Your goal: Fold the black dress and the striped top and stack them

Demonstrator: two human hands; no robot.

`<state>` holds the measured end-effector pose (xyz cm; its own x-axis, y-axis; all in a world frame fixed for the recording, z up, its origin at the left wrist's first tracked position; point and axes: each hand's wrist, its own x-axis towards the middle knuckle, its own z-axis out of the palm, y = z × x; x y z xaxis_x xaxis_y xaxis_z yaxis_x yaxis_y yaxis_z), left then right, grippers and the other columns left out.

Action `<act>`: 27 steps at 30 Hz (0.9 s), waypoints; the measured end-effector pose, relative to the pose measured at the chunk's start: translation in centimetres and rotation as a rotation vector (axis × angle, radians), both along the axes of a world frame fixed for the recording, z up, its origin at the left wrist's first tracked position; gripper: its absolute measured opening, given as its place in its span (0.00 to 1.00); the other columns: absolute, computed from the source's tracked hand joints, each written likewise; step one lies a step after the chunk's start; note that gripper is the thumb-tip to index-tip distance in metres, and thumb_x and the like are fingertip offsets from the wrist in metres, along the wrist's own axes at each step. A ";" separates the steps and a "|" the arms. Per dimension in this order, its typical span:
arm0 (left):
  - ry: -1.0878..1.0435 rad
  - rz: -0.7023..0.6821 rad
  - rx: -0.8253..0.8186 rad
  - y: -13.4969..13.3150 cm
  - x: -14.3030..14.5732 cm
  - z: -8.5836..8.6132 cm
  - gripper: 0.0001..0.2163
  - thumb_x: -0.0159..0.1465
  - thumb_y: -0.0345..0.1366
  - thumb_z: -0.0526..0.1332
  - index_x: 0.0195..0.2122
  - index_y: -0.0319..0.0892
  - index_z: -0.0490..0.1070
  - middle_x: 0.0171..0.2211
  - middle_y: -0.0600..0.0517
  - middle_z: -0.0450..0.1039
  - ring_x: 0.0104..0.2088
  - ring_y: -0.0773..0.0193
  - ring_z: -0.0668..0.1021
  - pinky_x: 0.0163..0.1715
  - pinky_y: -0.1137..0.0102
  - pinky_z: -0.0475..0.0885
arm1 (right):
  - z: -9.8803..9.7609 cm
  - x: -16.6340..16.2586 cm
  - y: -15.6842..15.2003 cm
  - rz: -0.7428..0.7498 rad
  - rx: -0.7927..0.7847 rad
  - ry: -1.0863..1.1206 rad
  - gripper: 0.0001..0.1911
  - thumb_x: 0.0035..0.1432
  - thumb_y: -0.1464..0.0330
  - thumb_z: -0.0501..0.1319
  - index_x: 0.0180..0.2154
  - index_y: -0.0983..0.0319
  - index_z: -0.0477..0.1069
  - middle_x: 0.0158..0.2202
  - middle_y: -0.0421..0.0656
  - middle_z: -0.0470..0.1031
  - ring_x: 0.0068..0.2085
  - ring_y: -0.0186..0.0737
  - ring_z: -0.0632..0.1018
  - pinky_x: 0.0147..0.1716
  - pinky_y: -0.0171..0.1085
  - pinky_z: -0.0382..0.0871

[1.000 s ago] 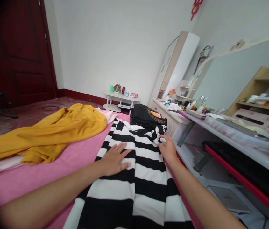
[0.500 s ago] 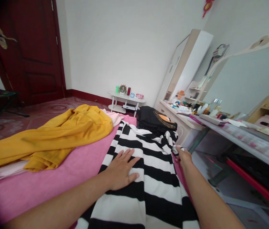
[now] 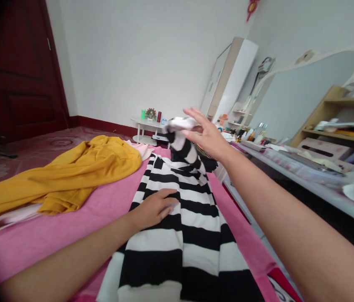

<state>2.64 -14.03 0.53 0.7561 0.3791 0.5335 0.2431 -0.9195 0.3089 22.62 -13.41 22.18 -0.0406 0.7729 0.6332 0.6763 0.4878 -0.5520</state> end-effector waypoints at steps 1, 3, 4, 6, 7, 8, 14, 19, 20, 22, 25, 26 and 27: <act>-0.014 -0.018 0.025 -0.1 0.0 0.1 0.15 0.62 0.29 0.53 0.48 0.43 0.70 0.58 0.47 0.61 0.55 0.59 0.67 0.54 0.64 0.65 | 0.2 -1.5 -1.3 0.098 -0.031 -0.076 0.32 0.47 0.61 0.67 0.55 0.52 0.64 0.58 0.43 0.64 0.52 0.44 0.72 0.50 0.43 0.68; -0.033 -0.038 0.068 -0.2 0.0 0.1 0.16 0.61 0.27 0.53 0.48 0.43 0.70 0.56 0.47 0.63 0.54 0.60 0.68 0.53 0.65 0.66 | -0.7 -3.2 -4.3 0.175 -0.111 -0.125 0.31 0.51 0.60 0.65 0.57 0.53 0.62 0.56 0.43 0.67 0.48 0.43 0.75 0.47 0.42 0.69; -0.034 -0.041 0.084 -0.2 0.0 0.0 0.16 0.61 0.26 0.53 0.48 0.44 0.70 0.56 0.47 0.63 0.54 0.60 0.68 0.53 0.65 0.66 | -1.8 -3.2 -5.8 0.163 -0.163 -0.122 0.28 0.52 0.60 0.63 0.56 0.55 0.64 0.54 0.44 0.69 0.45 0.42 0.76 0.46 0.42 0.70; -0.026 -0.017 0.105 -0.2 0.1 -0.1 0.17 0.60 0.25 0.53 0.48 0.44 0.71 0.56 0.48 0.64 0.54 0.60 0.68 0.53 0.64 0.65 | -5.1 -1.7 -8.7 0.058 -0.270 -0.122 0.21 0.53 0.61 0.61 0.50 0.59 0.71 0.47 0.45 0.74 0.42 0.42 0.77 0.45 0.42 0.70; -0.021 0.018 0.109 -0.1 0.1 -0.1 0.16 0.60 0.26 0.53 0.48 0.44 0.71 0.56 0.48 0.64 0.54 0.59 0.68 0.54 0.64 0.64 | -7.1 -0.3 -10.0 -0.031 -0.326 -0.145 0.19 0.52 0.62 0.62 0.46 0.60 0.73 0.45 0.46 0.76 0.42 0.44 0.77 0.44 0.43 0.70; -0.015 0.067 0.109 -0.1 0.2 -0.2 0.16 0.60 0.27 0.54 0.48 0.44 0.71 0.56 0.47 0.64 0.54 0.59 0.68 0.55 0.63 0.64 | -9.3 1.5 -11.4 -0.136 -0.387 -0.170 0.18 0.51 0.63 0.62 0.44 0.60 0.74 0.43 0.46 0.77 0.42 0.45 0.76 0.44 0.43 0.69; 0.081 0.470 0.052 0.4 0.7 -0.2 0.20 0.61 0.37 0.56 0.55 0.41 0.65 0.58 0.42 0.60 0.56 0.52 0.64 0.55 0.58 0.61 | -18.6 9.5 -19.7 -0.496 -0.659 -0.160 0.30 0.43 0.59 0.66 0.49 0.64 0.71 0.39 0.48 0.77 0.39 0.49 0.77 0.40 0.42 0.69; 0.264 0.651 0.080 1.4 1.3 -0.2 0.20 0.63 0.31 0.52 0.57 0.43 0.63 0.54 0.43 0.65 0.51 0.51 0.69 0.46 0.58 0.67 | -19.2 7.1 -22.8 -0.358 -0.709 0.104 0.26 0.44 0.60 0.65 0.46 0.62 0.72 0.40 0.47 0.78 0.41 0.48 0.77 0.42 0.40 0.70; 0.302 0.652 0.103 1.7 1.3 -0.1 0.21 0.62 0.28 0.51 0.57 0.44 0.62 0.53 0.43 0.66 0.50 0.51 0.69 0.44 0.58 0.67 | -18.8 6.3 -22.8 -0.297 -0.712 0.197 0.24 0.45 0.60 0.65 0.45 0.62 0.73 0.40 0.47 0.78 0.42 0.49 0.77 0.44 0.41 0.70; 0.375 0.597 0.135 2.8 1.3 0.5 0.24 0.60 0.23 0.49 0.57 0.48 0.63 0.48 0.45 0.69 0.47 0.53 0.71 0.40 0.62 0.68 | -17.7 5.0 -22.4 -0.217 -0.714 0.370 0.24 0.44 0.59 0.66 0.44 0.62 0.74 0.38 0.48 0.79 0.42 0.49 0.78 0.44 0.44 0.70; 0.430 0.507 0.148 5.0 1.2 2.3 0.26 0.58 0.20 0.49 0.55 0.51 0.66 0.42 0.47 0.72 0.43 0.56 0.73 0.36 0.66 0.68 | -15.9 3.7 -21.8 -0.188 -0.683 0.556 0.25 0.43 0.57 0.68 0.43 0.63 0.75 0.35 0.48 0.79 0.38 0.49 0.79 0.43 0.47 0.71; 0.427 0.501 0.153 5.9 1.2 3.1 0.26 0.58 0.20 0.49 0.54 0.51 0.66 0.42 0.48 0.72 0.42 0.56 0.74 0.35 0.67 0.68 | -15.4 3.3 -21.7 -0.179 -0.669 0.600 0.26 0.43 0.57 0.68 0.44 0.63 0.74 0.35 0.48 0.79 0.38 0.49 0.79 0.43 0.47 0.72; 0.413 0.507 0.164 6.8 1.2 4.1 0.25 0.59 0.21 0.49 0.54 0.51 0.67 0.42 0.48 0.72 0.42 0.57 0.74 0.36 0.67 0.68 | -14.9 2.9 -21.6 -0.173 -0.659 0.633 0.26 0.44 0.58 0.68 0.45 0.63 0.74 0.34 0.48 0.79 0.38 0.49 0.79 0.43 0.47 0.72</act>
<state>3.85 -7.27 4.61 0.6599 0.6801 0.3192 0.7256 -0.6872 -0.0359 25.53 -35.01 7.23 0.3116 0.9475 -0.0714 0.1883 -0.1352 -0.9728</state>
